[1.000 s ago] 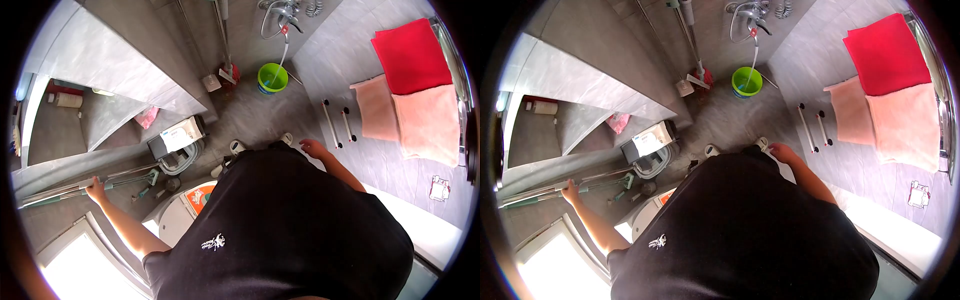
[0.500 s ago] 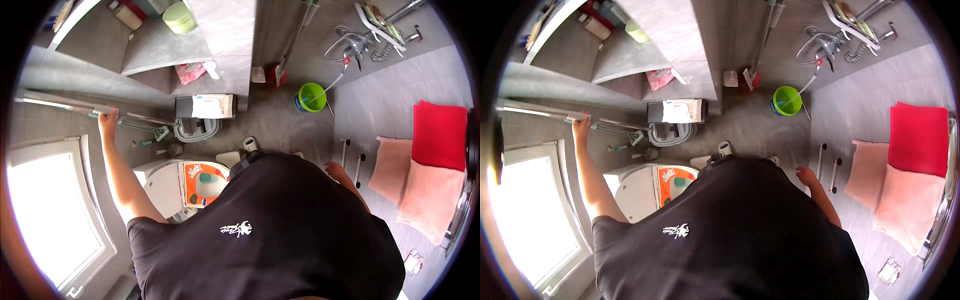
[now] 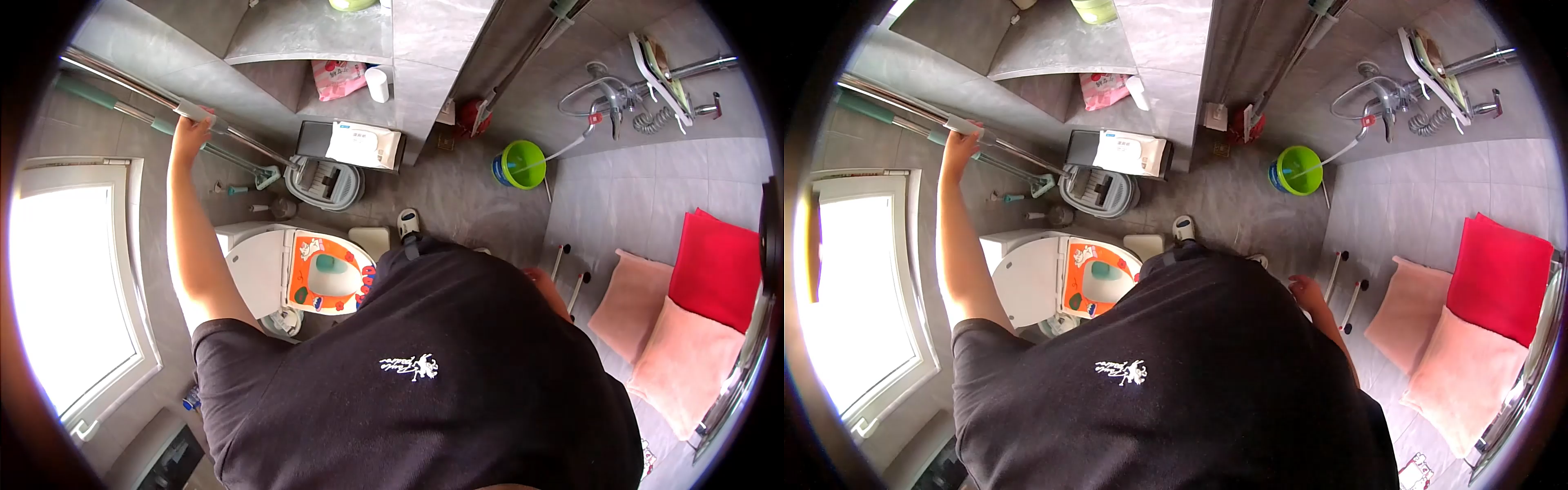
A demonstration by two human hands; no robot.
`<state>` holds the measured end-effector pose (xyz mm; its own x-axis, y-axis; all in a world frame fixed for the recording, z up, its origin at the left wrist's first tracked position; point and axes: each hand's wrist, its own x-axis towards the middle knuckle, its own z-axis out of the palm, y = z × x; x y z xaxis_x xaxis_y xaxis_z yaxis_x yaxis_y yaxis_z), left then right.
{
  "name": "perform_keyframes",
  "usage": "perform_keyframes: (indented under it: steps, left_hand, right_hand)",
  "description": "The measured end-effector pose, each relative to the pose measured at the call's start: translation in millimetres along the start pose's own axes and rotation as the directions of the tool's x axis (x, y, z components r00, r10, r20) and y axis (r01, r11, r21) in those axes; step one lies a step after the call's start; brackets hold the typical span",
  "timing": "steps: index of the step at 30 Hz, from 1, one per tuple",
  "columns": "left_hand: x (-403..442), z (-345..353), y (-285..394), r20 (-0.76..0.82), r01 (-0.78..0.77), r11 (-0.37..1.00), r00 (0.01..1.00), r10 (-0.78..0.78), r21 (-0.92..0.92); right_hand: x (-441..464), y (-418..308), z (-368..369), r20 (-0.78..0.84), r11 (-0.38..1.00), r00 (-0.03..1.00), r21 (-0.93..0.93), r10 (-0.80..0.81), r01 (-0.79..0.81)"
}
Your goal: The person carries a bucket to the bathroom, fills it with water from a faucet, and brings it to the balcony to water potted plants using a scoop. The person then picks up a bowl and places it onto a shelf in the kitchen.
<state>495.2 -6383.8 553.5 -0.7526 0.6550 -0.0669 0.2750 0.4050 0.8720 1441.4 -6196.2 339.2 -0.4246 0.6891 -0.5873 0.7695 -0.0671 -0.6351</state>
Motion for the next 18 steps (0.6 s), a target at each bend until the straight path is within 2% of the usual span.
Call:
perform_keyframes:
  steps: [2,3,6,8,9,11,15,17,18]
  left_hand:
    - [7.3,1.0,-25.5,0.042,0.025,0.999,0.999,-0.023,-0.042]
    - [1.2,-1.8,-28.8,0.029,0.012,1.0,1.0,-0.013,0.028]
    - [-5.6,-7.1,-33.1,0.022,0.039,0.996,0.999,-0.038,-0.081]
    - [-11.1,-11.9,-35.0,-0.084,0.131,0.99,0.987,-0.135,-0.057]
    - [-13.5,-15.5,-32.7,-0.092,0.132,0.99,0.986,-0.137,-0.055]
    - [-18.0,-18.7,-28.1,-0.071,0.236,0.97,0.968,-0.24,-0.067]
    - [-27.8,-3.7,-23.3,-0.172,0.224,0.97,0.956,-0.237,-0.092]
    - [-35.3,8.5,-18.6,-0.201,0.148,0.978,0.964,-0.177,-0.15]
    - [-46.5,22.1,-10.3,-0.296,0.081,0.975,0.945,-0.141,-0.207]
  right_hand:
    - [2.5,1.1,-0.1,0.048,1.0,0.999,-0.016,-0.015,0.016]
    - [3.8,-4.2,1.4,0.043,1.0,0.999,-0.008,-0.025,0.025]
    - [-5.1,-18.3,-11.9,0.026,0.999,1.0,-0.043,-0.01,0.011]
    - [-8.9,-21.2,-18.2,0.042,0.995,0.999,-0.099,-0.003,0.007]
    - [-5.3,-11.6,-18.9,0.048,0.995,0.999,-0.101,-0.009,0.013]
    - [-1.9,2.8,-17.6,0.031,0.997,0.998,-0.057,0.053,-0.051]
    - [4.3,17.4,-19.6,0.039,0.995,0.996,-0.06,0.083,-0.081]
    - [9.2,26.5,-13.5,0.036,0.994,0.993,0.026,0.109,-0.11]
    - [14.7,33.0,-10.9,0.037,0.994,0.993,0.028,0.108,-0.109]
